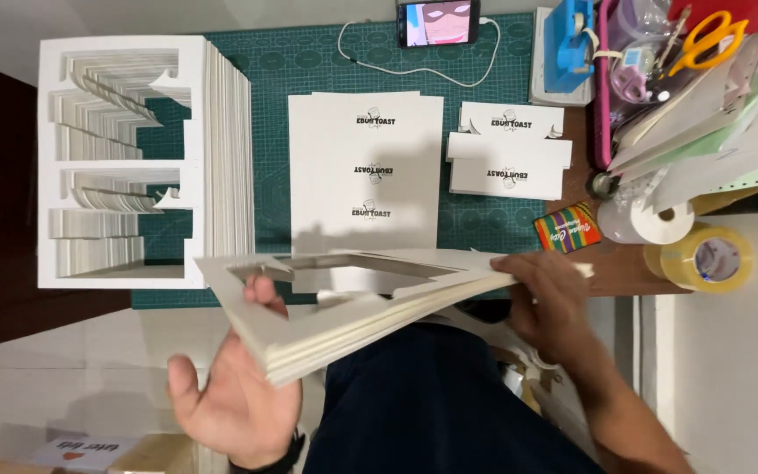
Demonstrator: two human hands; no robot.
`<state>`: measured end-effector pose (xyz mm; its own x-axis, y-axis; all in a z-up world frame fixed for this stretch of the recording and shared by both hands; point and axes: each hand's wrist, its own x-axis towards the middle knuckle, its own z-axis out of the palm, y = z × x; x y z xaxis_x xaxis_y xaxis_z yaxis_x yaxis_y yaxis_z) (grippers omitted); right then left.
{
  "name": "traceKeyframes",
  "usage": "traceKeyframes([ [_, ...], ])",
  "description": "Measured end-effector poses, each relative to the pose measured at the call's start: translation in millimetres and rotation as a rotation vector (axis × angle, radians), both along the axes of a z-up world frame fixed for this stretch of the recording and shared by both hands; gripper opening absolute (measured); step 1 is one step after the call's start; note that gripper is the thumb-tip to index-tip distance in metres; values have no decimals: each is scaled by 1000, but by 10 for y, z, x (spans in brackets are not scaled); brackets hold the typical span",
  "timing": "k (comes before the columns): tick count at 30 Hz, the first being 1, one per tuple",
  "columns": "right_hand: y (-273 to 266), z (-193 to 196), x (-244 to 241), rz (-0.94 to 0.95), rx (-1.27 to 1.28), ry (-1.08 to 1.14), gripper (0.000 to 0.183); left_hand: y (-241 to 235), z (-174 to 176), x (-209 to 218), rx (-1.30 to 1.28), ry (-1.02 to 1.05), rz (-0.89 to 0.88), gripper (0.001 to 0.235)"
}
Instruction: Folding flat cardboard sheets into box components and organizing them in a storage rack.
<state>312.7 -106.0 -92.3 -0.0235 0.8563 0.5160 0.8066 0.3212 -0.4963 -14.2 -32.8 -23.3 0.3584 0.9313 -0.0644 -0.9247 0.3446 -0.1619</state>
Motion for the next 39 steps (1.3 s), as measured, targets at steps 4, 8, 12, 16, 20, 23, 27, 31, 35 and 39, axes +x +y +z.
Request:
traceKeyframes([
  [4,149,195,68,75,-127,-128,33,-177,-249,-140,-132,146,111,73],
  [8,485,436,-207,248,-188,-257,41,-310,-585,-270,-397,186,355,70],
  [12,688,304,-521,377,-48,-413,22,-361,-903,-357,-519,157,482,62],
  [16,851,-32,-715,404,-29,-546,29,-436,-1486,-328,-647,521,410,61],
  [20,931,-202,-794,388,-5,-630,33,-509,-1794,-61,-470,1157,136,73],
  [23,928,-120,-851,382,-24,-589,33,-402,-1990,128,-23,1641,-1,92],
  [27,773,-108,-885,378,-8,-488,27,-75,-1907,525,411,1923,38,106],
  [31,589,-154,-716,354,-16,-490,29,-162,-2351,688,578,1837,244,33],
  [35,371,-323,-211,101,-122,-344,51,-241,-2365,722,503,1615,334,62],
  [39,166,-433,50,-134,-262,356,82,-265,-2404,794,463,1588,400,72],
])
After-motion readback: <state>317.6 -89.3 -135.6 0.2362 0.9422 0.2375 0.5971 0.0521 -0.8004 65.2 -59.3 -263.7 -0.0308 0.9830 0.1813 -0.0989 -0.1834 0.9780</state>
